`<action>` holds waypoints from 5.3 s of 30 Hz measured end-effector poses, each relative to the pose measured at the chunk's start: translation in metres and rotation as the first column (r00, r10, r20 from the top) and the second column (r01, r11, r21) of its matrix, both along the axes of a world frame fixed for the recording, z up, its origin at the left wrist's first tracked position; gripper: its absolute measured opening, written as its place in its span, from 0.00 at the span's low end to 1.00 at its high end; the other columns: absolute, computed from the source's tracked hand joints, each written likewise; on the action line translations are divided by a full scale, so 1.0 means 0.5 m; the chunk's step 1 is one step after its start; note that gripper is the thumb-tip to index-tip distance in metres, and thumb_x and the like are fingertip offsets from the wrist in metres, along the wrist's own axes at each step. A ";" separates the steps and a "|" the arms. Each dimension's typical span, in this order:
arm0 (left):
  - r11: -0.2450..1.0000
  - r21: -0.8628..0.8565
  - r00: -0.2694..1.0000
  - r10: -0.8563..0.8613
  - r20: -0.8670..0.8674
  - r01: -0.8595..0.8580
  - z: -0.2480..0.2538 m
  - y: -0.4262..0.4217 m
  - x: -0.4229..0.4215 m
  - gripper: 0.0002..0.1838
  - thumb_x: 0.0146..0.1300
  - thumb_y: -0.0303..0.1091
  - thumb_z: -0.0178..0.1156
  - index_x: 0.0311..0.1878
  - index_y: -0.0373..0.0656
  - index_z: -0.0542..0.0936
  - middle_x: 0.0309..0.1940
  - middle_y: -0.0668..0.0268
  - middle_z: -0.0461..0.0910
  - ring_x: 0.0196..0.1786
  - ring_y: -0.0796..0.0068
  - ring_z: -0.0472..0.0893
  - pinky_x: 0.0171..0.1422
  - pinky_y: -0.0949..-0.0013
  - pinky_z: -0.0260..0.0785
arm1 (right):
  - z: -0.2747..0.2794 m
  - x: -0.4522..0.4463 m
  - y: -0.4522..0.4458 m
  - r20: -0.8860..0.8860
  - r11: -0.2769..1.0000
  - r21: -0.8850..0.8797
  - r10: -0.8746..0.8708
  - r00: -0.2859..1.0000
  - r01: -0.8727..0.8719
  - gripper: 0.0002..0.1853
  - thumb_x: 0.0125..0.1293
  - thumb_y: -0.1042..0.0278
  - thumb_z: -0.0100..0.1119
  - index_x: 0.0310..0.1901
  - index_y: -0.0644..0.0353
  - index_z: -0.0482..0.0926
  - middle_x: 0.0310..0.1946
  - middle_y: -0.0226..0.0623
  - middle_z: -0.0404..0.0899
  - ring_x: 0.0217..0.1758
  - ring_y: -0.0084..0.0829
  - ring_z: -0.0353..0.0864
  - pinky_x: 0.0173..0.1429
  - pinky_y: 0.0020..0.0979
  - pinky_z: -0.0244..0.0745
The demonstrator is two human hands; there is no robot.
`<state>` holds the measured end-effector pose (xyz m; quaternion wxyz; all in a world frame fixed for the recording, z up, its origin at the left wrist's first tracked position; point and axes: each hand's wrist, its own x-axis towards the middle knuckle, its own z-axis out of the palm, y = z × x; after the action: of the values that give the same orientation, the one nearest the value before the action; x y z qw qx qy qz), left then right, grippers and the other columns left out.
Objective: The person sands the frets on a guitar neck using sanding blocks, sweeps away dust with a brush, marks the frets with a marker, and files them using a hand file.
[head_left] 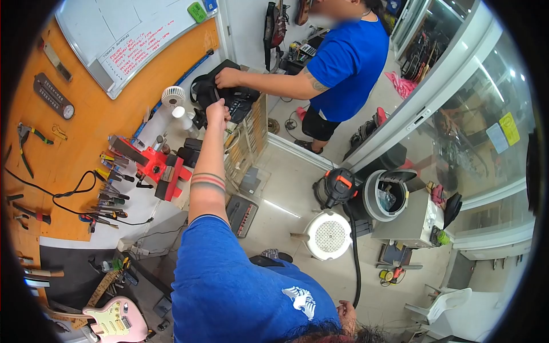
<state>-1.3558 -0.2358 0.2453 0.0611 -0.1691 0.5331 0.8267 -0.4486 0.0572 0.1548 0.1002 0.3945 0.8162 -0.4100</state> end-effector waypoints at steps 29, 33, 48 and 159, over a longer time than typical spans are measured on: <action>-0.650 -0.501 -0.793 -0.595 -0.132 0.571 0.012 0.687 1.411 0.15 0.83 0.30 0.56 0.65 0.32 0.79 0.26 0.75 0.71 0.27 0.88 0.67 0.31 0.77 0.60 | 0.190 0.131 -0.519 -0.184 0.205 0.201 -0.953 0.242 0.958 0.14 0.71 0.74 0.55 0.55 0.57 0.84 0.48 0.42 0.86 0.56 0.49 0.87 0.60 0.46 0.82; -0.731 -0.586 -0.928 -0.358 -0.107 0.350 0.027 0.693 1.633 0.18 0.83 0.31 0.55 0.69 0.32 0.76 0.25 0.74 0.71 0.26 0.86 0.67 0.31 0.75 0.59 | 0.161 0.167 -0.612 -0.204 -0.036 0.178 -0.979 0.001 0.983 0.12 0.71 0.74 0.58 0.52 0.58 0.85 0.49 0.43 0.87 0.56 0.49 0.87 0.61 0.46 0.82; -0.870 -0.492 -0.948 -0.149 0.282 -0.010 -0.015 0.570 1.943 0.20 0.82 0.32 0.58 0.72 0.38 0.73 0.23 0.74 0.71 0.23 0.87 0.65 0.26 0.75 0.54 | -0.149 0.661 -0.920 0.155 -0.414 0.625 -0.765 -0.625 0.662 0.19 0.67 0.65 0.68 0.57 0.61 0.80 0.61 0.45 0.81 0.67 0.50 0.78 0.65 0.50 0.80; -0.997 -0.019 -0.976 0.063 0.210 -0.068 0.006 0.781 1.915 0.27 0.86 0.37 0.49 0.83 0.39 0.67 0.24 0.72 0.70 0.18 0.83 0.65 0.23 0.77 0.60 | 0.235 0.234 -0.340 -0.321 -0.361 -0.417 -0.801 -0.506 0.834 0.23 0.82 0.58 0.57 0.74 0.54 0.76 0.63 0.50 0.84 0.64 0.44 0.85 0.69 0.42 0.77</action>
<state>-0.3984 0.1546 0.2482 -0.7948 -0.5399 -0.2382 0.1418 -0.3316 -0.1127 0.2721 -0.5222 0.7602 0.1196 -0.3675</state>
